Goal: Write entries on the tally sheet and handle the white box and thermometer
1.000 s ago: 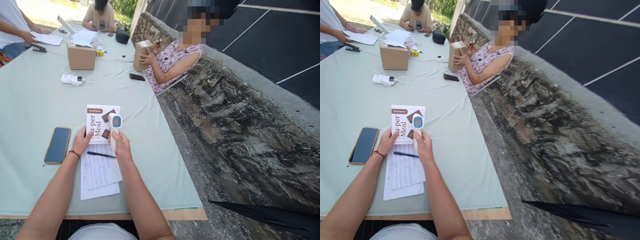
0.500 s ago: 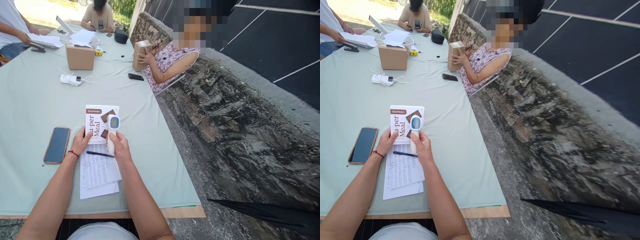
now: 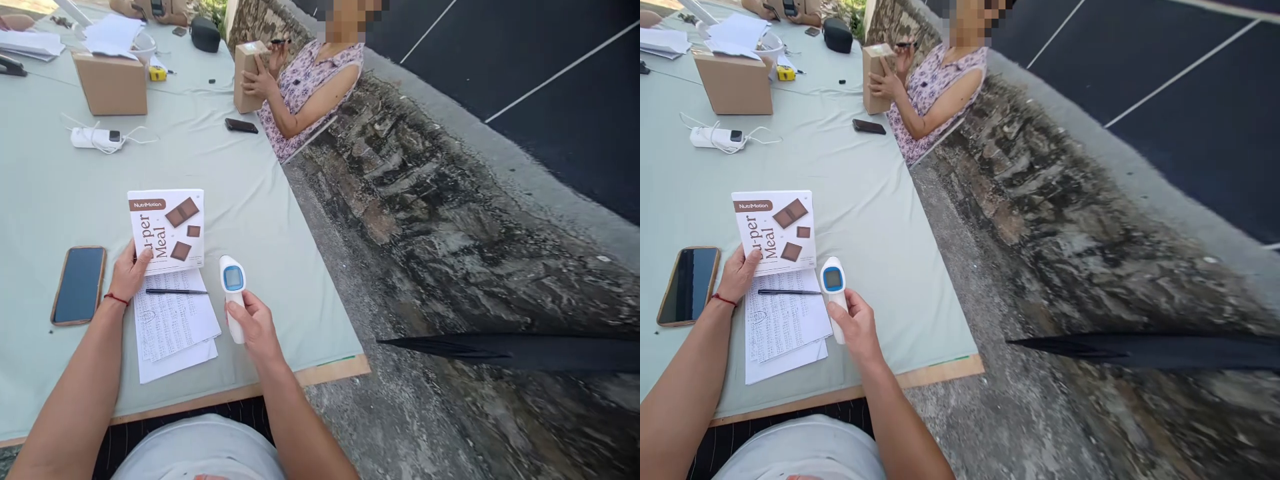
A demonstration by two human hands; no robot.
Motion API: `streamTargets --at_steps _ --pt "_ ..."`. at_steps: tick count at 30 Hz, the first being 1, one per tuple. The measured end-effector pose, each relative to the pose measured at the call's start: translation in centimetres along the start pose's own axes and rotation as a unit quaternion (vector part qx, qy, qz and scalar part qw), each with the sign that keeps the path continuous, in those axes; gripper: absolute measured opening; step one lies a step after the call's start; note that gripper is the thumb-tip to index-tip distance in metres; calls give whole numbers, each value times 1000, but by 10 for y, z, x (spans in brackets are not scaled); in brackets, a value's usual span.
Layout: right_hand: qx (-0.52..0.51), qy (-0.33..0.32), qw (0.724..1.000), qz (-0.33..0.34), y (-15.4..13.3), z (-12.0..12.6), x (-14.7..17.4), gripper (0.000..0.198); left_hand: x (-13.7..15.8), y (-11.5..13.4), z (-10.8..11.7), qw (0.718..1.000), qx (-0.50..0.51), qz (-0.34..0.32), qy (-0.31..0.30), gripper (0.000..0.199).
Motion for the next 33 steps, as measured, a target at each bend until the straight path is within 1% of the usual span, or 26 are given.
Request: streamTargets --at_steps 3,6,8,10,11,13,15,18,21,23,24,25,27,29,30,31,33 --pt "2 14 1000 9 0 10 6 35 -2 3 3 1000 -4 -10 12 73" --pt "18 19 1000 15 4 17 4 36 -2 7 5 1000 1 -23 15 73" --pt "66 26 997 22 10 22 -2 38 -2 7 4 1000 4 -23 12 75" --pt "164 54 984 40 17 31 -11 43 -1 5 3 1000 9 -13 5 79" --pt "227 74 969 54 21 37 -15 47 -1 5 3 1000 12 -8 1 80" --pt "353 113 925 86 28 48 -24 52 1 6 1 1000 26 -1 -4 80" --pt "443 127 880 112 37 55 -30 52 2 9 -1 999 48 -6 -8 77" --pt "521 123 834 137 47 62 -36 49 4 13 -5 997 79 -14 -17 78" --pt "563 148 794 176 43 65 -33 51 5 10 -8 994 107 -21 -22 82" --pt "568 177 772 226 33 59 -27 52 6 6 -12 992 123 -23 -30 83" --pt "560 179 768 256 28 53 -24 47 6 3 -14 991 128 -22 -34 83" --pt "547 167 769 286 25 43 -21 39 7 0 -15 990 131 -21 -37 83" --pt "521 104 777 338 24 17 -18 26 8 -5 -16 991 127 -19 -42 83" --pt "510 35 778 366 29 -11 -18 26 9 -6 -15 992 115 -18 -44 84" --pt "515 12 774 370 32 -22 -19 26 9 -6 -15 993 109 -21 -47 85" --pt "523 1 768 368 35 -31 -21 25 10 -4 -15 993 103 -25 -51 85" --pt "543 -9 759 360 39 -40 -25 23 11 1 -16 993 98 -36 -59 86"
Point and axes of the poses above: each hand's wrist, its own x-axis away from the middle knuckle, its own z-axis out of the back of the hand, y = z × x, the point moved 8 cm from there along -x, towards the middle knuckle, and after that the axes turned 2 degrees about y, right-handed, at the moved point
